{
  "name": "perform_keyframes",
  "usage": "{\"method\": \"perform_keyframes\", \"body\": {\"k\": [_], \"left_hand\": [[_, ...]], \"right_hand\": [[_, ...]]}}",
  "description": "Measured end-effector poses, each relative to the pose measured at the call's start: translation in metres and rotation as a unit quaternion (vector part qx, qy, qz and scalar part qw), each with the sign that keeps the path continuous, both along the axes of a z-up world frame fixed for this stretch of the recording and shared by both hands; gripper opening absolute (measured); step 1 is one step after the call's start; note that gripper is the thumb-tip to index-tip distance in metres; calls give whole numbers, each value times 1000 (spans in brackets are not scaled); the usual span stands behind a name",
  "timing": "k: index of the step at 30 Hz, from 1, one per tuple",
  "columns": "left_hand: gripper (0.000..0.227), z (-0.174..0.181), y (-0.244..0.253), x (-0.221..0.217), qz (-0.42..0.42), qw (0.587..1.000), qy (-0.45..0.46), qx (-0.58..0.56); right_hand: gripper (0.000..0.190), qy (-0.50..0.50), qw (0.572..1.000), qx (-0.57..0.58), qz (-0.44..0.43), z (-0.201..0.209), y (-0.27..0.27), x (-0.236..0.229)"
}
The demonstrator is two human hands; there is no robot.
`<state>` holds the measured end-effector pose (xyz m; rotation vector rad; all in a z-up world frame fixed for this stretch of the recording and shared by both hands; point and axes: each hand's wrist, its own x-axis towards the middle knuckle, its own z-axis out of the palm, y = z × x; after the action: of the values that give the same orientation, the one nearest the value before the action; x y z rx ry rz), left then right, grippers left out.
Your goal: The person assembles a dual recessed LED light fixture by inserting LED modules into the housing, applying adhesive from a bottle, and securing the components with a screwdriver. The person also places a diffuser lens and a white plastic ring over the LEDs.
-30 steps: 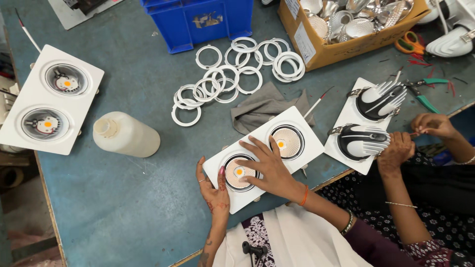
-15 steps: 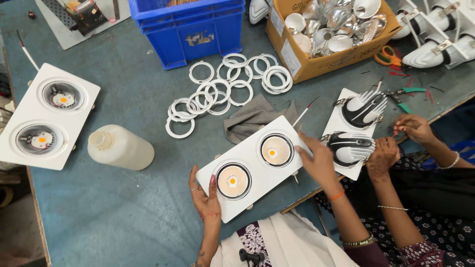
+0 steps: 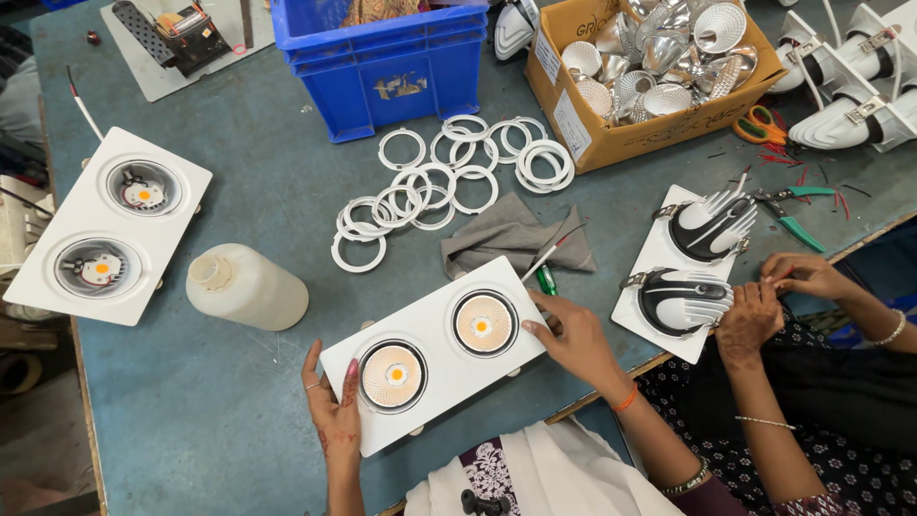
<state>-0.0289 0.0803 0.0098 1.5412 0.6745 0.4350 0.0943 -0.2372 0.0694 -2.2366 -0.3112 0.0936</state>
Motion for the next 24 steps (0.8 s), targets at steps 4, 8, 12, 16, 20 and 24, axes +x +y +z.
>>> {"method": "perform_keyframes", "body": {"k": [4,8,12,16,20,24], "left_hand": [[70,9,-5,1,2,1000,27,9],[70,12,-5,4,1,999,35,-37],[64,15,-4,8,4,995,28,-99],[62,16,-9,7,5,986,12,-168],[61,17,-17,2,9,988,5,-157],[59,17,-19,-2,15,990,32,-135]], "right_hand": [[49,6,999,27,19,2,-3,5],[49,70,997,44,10,-2,-4,4],[50,131,984,120,14,-9,-5,4],[49,181,974,133,9,-15,-16,7],[48,189,968,163,17,-20,-26,3],[44,156,983,93,7,-21,-30,0]]}}
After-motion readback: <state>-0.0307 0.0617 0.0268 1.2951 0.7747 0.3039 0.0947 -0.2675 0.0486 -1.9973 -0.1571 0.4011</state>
